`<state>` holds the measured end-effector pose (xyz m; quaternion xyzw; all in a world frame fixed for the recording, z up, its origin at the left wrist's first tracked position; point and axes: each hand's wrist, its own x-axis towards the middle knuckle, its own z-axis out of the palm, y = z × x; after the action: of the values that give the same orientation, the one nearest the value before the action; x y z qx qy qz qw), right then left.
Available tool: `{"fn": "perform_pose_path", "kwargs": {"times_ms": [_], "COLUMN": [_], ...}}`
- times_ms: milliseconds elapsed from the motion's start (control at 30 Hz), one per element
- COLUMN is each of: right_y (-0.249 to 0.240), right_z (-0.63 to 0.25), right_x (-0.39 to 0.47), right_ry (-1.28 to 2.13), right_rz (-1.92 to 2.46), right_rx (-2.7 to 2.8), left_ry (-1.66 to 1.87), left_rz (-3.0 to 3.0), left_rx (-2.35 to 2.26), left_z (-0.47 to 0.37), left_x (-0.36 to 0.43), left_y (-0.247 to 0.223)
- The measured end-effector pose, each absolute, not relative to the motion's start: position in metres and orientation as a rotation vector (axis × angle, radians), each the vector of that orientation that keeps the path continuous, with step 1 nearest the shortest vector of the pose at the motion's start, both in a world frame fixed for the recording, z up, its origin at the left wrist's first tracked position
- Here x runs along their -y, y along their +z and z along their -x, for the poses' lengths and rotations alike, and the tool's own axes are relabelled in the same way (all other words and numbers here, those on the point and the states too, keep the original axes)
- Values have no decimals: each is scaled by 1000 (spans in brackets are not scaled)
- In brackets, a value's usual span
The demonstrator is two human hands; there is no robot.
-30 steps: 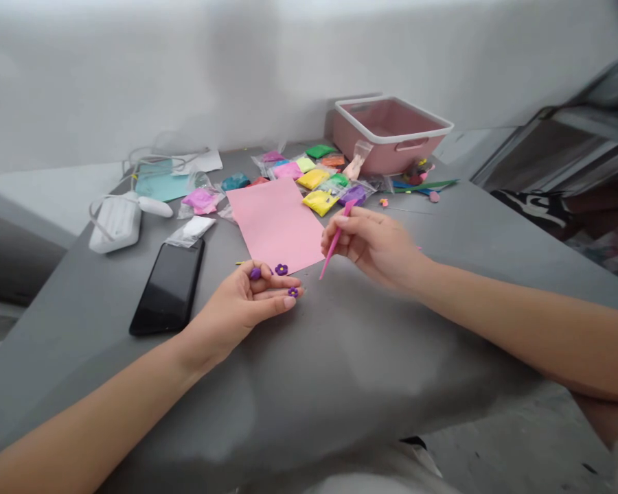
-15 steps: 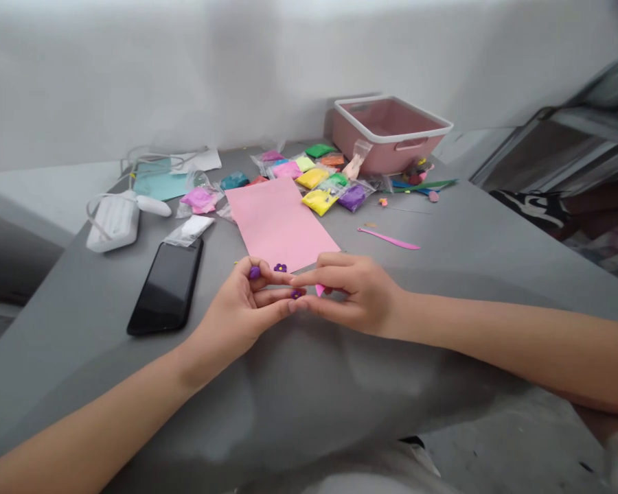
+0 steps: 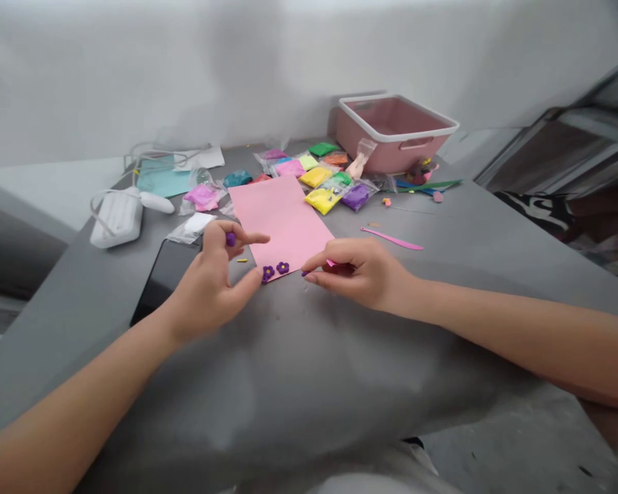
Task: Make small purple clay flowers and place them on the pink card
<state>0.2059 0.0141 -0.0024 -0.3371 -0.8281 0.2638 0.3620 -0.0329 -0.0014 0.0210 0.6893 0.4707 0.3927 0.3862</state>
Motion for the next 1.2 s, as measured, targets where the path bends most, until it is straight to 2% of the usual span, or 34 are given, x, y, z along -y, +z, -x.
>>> {"fn": "perform_pose_path", "kwargs": {"times_ms": [133, 467, 700, 933, 1200], "right_y": [-5, -8, -9, -16, -18], "right_z": [-209, -220, -224, -225, -220], "right_x": [-23, -19, -6, 0, -1], "right_ry": [535, 568, 532, 487, 494], "right_rz": [746, 503, 473, 464, 469], "right_rx": [2249, 2379, 2382, 2408, 2415], "left_ry": [729, 566, 646, 552, 522], "left_rz": [-2046, -2331, -2353, -2538, -2489], "left_rx": [-1163, -1346, -1217, -1038, -1034], "left_z": [48, 23, 17, 23, 22], "left_x": [-8, 53, 60, 41, 37], "left_y": [2, -5, -2, -12, -14]}}
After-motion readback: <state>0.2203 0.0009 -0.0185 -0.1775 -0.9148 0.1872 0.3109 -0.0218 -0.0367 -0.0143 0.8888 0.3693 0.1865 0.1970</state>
